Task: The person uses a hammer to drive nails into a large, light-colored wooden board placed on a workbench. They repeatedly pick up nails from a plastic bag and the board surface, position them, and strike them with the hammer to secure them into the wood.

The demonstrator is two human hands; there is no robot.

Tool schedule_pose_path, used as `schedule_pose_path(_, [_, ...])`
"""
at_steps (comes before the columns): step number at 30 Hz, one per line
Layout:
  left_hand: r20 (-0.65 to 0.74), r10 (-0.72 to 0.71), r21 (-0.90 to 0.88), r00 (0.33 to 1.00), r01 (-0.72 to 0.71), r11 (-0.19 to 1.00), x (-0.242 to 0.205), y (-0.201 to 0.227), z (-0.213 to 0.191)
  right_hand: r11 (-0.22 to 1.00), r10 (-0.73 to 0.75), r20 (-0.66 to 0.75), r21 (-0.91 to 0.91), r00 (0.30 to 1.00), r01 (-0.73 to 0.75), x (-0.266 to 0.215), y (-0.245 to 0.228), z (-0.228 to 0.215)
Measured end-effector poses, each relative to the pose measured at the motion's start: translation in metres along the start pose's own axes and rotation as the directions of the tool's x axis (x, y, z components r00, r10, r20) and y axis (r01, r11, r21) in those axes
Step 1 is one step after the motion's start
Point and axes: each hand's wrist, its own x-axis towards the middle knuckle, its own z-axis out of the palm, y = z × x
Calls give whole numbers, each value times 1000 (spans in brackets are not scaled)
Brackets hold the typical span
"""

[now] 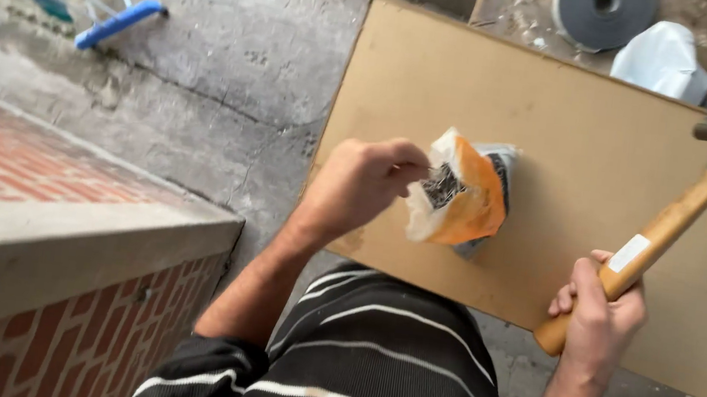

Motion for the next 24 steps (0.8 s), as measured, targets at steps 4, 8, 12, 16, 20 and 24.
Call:
schedule_pose_path(4, [-86, -29, -65, 996, 23, 998, 31, -26, -3, 1000, -8, 9, 6, 1000, 8, 7, 5, -1])
schedule_pose_path(8, [-130, -132, -169, 983, 109, 980, 55, -49, -1, 1000, -9, 19, 15, 1000, 9, 10, 12, -3])
schedule_pose_path(12, [-242, -106, 4, 964, 111, 994, 64, -66, 12, 1000, -13, 10, 1, 1000, 13, 9, 14, -4])
schedule_pose_path(16, [-293, -12, 147, 956, 58, 987, 65, -70, 18, 1000, -9, 2, -17, 1000, 9, 6, 10, -3])
schedule_pose_path(20, [-256, 17, 210, 966, 38, 977, 62, -75, 12, 999, -8, -12, -32, 1000, 7, 8, 12, 0])
schedule_pose_path(24, [-210, 30, 209, 977, 15, 978, 56, -78, 5, 999, -13, -21, -40, 1000, 12, 9, 11, 2])
